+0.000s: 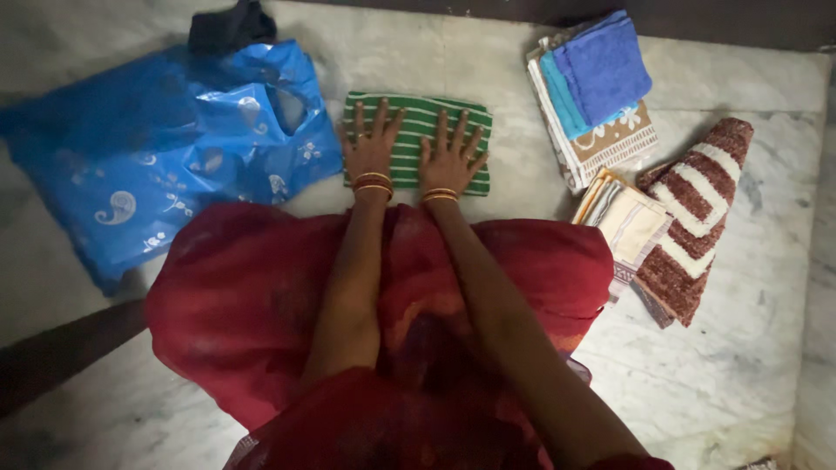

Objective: The person folds various pieces of cloth and laundry by hand on the floor, including a white rectangular cloth, a black sock, and a green striped cloth.

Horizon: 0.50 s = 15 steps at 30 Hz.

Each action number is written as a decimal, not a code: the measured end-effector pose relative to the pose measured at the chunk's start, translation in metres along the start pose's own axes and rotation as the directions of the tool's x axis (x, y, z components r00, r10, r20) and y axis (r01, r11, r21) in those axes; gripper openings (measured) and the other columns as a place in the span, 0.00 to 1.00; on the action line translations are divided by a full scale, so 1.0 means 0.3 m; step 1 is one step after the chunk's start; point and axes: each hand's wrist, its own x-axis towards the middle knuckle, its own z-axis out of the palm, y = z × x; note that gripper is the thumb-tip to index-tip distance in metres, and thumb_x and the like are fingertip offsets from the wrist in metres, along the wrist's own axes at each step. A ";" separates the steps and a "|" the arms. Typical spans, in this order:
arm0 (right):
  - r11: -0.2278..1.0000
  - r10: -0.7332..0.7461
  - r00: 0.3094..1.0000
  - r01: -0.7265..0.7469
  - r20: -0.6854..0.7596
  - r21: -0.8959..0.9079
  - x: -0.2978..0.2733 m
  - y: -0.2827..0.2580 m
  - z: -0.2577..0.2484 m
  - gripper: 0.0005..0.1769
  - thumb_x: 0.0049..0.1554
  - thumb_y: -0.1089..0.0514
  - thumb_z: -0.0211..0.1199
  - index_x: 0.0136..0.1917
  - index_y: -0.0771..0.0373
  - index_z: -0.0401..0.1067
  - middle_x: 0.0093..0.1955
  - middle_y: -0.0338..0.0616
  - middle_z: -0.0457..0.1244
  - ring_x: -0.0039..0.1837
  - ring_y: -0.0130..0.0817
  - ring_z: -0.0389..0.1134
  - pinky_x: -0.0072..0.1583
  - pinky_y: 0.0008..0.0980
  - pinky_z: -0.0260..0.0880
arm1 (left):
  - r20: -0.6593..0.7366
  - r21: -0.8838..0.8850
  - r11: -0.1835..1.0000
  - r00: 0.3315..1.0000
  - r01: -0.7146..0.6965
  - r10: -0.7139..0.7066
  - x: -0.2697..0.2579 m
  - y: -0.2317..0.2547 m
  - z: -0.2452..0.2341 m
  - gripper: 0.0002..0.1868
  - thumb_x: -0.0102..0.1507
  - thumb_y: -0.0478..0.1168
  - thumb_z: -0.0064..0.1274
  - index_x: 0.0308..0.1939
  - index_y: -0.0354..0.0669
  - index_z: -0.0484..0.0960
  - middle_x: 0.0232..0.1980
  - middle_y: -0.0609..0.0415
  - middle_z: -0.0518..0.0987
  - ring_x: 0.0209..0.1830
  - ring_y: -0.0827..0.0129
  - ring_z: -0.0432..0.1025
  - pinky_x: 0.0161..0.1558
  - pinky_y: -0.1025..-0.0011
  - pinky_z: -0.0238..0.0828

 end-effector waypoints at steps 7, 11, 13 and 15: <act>1.000 0.014 0.997 -0.013 -0.082 0.019 0.014 0.016 0.043 0.36 0.67 0.33 0.44 0.85 0.34 0.42 0.88 0.37 0.33 0.87 0.56 0.33 0.80 0.65 0.32 | 0.109 -0.129 0.991 0.994 0.036 -0.022 0.017 -0.014 -0.055 0.48 0.65 0.35 0.50 0.80 0.87 0.48 0.86 0.70 0.33 0.84 0.48 0.32 0.74 0.30 0.37; 1.000 -0.007 0.998 0.009 -0.054 0.029 0.020 0.014 0.018 0.34 0.68 0.34 0.43 0.84 0.34 0.43 0.88 0.38 0.33 0.86 0.57 0.33 0.79 0.65 0.31 | 0.120 -0.069 0.996 0.991 0.060 -0.052 0.024 -0.011 -0.047 0.49 0.65 0.34 0.50 0.79 0.90 0.48 0.85 0.68 0.31 0.83 0.44 0.33 0.73 0.30 0.38; 0.999 0.006 1.000 -0.005 -0.026 0.038 0.015 0.012 0.003 0.35 0.68 0.33 0.43 0.85 0.34 0.43 0.88 0.38 0.33 0.86 0.56 0.33 0.80 0.65 0.32 | 0.122 -0.041 0.996 0.990 0.078 -0.072 0.029 -0.014 -0.034 0.49 0.64 0.33 0.49 0.78 0.92 0.49 0.85 0.68 0.32 0.82 0.43 0.34 0.71 0.29 0.39; 0.999 0.009 1.000 -0.008 -0.021 0.042 0.020 0.014 -0.006 0.36 0.67 0.33 0.43 0.85 0.35 0.42 0.88 0.38 0.33 0.86 0.56 0.34 0.80 0.64 0.32 | 0.169 -0.008 0.995 0.980 0.103 -0.100 0.041 -0.027 -0.013 0.48 0.63 0.33 0.48 0.77 0.93 0.50 0.84 0.70 0.33 0.81 0.43 0.36 0.69 0.29 0.41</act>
